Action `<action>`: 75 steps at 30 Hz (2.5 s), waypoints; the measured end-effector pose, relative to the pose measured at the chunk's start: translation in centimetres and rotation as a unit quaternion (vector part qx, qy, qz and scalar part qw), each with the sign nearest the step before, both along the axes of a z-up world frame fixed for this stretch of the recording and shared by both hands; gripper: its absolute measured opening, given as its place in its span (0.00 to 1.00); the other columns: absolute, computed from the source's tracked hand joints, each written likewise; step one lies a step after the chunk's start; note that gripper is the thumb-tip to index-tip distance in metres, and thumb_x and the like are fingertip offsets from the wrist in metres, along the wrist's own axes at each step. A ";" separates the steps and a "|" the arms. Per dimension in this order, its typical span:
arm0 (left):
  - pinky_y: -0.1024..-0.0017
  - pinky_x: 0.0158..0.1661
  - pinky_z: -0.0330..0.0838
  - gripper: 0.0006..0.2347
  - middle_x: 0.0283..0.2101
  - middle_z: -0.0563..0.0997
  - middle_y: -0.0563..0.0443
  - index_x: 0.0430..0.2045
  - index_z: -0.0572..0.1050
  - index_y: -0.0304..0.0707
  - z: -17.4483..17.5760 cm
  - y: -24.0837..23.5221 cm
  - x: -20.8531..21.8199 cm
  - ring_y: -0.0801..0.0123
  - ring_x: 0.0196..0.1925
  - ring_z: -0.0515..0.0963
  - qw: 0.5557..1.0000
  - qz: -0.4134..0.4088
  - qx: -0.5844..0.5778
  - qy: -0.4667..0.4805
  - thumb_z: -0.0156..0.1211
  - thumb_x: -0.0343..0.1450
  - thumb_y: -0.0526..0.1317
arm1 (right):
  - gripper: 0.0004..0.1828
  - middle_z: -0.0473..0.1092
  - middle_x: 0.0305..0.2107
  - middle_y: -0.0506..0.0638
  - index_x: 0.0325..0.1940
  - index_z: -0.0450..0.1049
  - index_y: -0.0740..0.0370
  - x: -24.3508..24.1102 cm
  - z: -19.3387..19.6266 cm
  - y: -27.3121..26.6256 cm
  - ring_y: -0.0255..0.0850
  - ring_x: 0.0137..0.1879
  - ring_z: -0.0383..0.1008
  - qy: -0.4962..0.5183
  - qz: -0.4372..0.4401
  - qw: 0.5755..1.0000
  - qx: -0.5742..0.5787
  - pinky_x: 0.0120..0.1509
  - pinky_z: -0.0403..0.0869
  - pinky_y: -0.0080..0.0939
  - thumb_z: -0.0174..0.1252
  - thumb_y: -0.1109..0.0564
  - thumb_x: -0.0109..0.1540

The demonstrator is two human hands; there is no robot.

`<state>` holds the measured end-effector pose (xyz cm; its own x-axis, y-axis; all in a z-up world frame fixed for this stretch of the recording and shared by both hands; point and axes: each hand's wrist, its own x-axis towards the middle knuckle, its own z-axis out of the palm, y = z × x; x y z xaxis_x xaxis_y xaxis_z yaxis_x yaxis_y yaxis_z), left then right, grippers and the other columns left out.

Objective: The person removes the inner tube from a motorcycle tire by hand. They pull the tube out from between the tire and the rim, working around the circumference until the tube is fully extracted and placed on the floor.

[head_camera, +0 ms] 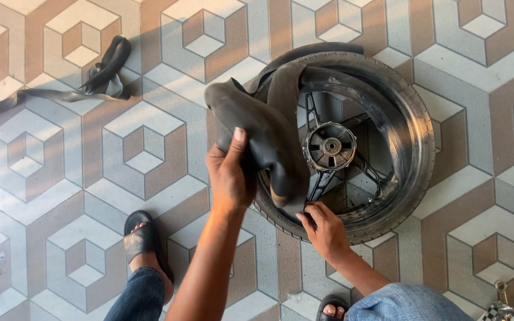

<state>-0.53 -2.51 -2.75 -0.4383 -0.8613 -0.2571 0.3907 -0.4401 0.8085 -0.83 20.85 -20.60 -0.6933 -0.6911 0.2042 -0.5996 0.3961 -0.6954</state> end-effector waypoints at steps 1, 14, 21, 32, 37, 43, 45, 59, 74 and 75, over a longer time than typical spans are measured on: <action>0.67 0.26 0.80 0.10 0.21 0.80 0.39 0.21 0.76 0.30 -0.5 -0.8 0.2 0.61 0.22 0.83 0.998 -0.011 -0.056 0.028 0.64 0.73 0.36 | 0.12 0.75 0.32 0.48 0.39 0.78 0.55 -0.1 -0.9 -0.1 0.47 0.38 0.82 0.014 0.010 1.000 0.008 0.38 0.81 0.40 0.64 0.46 0.63; 0.55 0.54 0.77 0.20 0.42 0.86 0.39 0.43 0.81 0.30 -9.2 -4.5 6.1 0.58 0.51 0.84 0.953 -0.273 -0.109 0.066 0.76 0.57 0.27 | 0.28 0.69 0.45 0.68 0.60 0.65 0.66 -7.4 8.7 -8.2 0.65 0.52 0.75 -0.191 0.031 0.978 -0.082 0.51 0.75 0.63 0.57 0.42 0.68; 0.54 0.51 0.77 0.10 0.37 0.86 0.38 0.40 0.83 0.30 -10.1 -3.0 6.5 0.63 0.45 0.80 0.958 -0.241 -0.155 -0.017 0.69 0.67 0.33 | 0.16 0.75 0.31 0.51 0.44 0.81 0.62 -9.0 10.9 -14.0 0.40 0.38 0.75 -0.478 0.027 0.867 -0.139 0.43 0.74 0.42 0.69 0.48 0.60; 0.63 0.45 0.77 0.19 0.36 0.85 0.40 0.41 0.80 0.37 -3.3 -0.4 6.9 0.67 0.36 0.80 0.991 0.006 0.123 -0.043 0.52 0.77 0.55 | 0.21 0.65 0.10 0.56 0.32 0.73 0.70 -16.1 9.1 -14.4 0.39 0.12 0.70 -0.411 -0.107 0.863 -0.274 0.16 0.69 0.35 0.52 0.51 0.73; 0.57 0.64 0.65 0.26 0.51 0.80 0.23 0.56 0.75 0.21 3.0 2.7 4.6 0.57 0.48 0.75 0.966 -0.010 0.246 -0.074 0.50 0.75 0.51 | 0.20 0.72 0.24 0.67 0.40 0.78 0.72 -16.0 8.2 -17.9 0.49 0.31 0.71 -0.182 -0.145 0.958 -0.170 0.35 0.70 0.51 0.64 0.48 0.68; 0.55 0.64 0.67 0.22 0.50 0.83 0.42 0.50 0.78 0.37 -0.7 1.9 6.2 0.55 0.55 0.82 0.951 -0.019 0.241 0.191 0.48 0.78 0.57 | 0.36 0.68 0.21 0.61 0.60 0.67 0.73 -11.2 4.4 -17.3 0.50 0.21 0.76 -0.492 -0.077 0.863 -0.086 0.21 0.77 0.46 0.47 0.36 0.66; 0.52 0.63 0.68 0.24 0.51 0.83 0.36 0.51 0.78 0.37 -1.9 1.1 6.2 0.51 0.54 0.82 0.945 -0.014 0.244 0.218 0.48 0.77 0.58 | 0.47 0.66 0.41 0.68 0.70 0.58 0.69 -7.1 7.0 -15.5 0.59 0.45 0.70 -0.466 0.033 0.881 -0.079 0.47 0.69 0.57 0.59 0.33 0.58; 0.78 0.28 0.82 0.22 0.43 0.78 0.36 0.54 0.70 0.31 -0.5 -3.3 9.4 0.64 0.29 0.83 0.946 -0.066 0.051 0.314 0.52 0.78 0.55 | 0.09 0.71 0.25 0.47 0.36 0.78 0.61 -3.7 0.6 -12.0 0.34 0.36 0.67 -0.436 -0.070 0.880 -0.176 0.39 0.68 0.39 0.65 0.53 0.65; 0.51 0.75 0.70 0.21 0.62 0.72 0.45 0.76 0.54 0.56 2.9 -6.0 8.2 0.55 0.62 0.76 0.697 0.146 -0.654 -0.254 0.46 0.86 0.39 | 0.14 0.79 0.31 0.59 0.50 0.72 0.71 -7.2 -4.4 -13.3 0.49 0.30 0.78 -0.210 -0.116 0.966 -0.093 0.36 0.73 0.44 0.59 0.59 0.63; 0.57 0.66 0.72 0.21 0.50 0.78 0.44 0.56 0.69 0.46 4.7 -7.1 5.2 0.57 0.54 0.79 0.858 0.284 -0.326 -0.276 0.55 0.70 0.51 | 0.22 0.78 0.34 0.64 0.54 0.72 0.69 -7.5 -6.6 -13.2 0.54 0.38 0.79 -0.185 -0.125 0.975 -0.016 0.40 0.77 0.50 0.62 0.49 0.64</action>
<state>4.68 -9.58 1.96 0.1330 -0.9355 0.3273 -0.1299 0.3110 0.9415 -8.35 7.64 -27.21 -0.8696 -0.4881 -0.0743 -0.1920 0.4729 -0.8600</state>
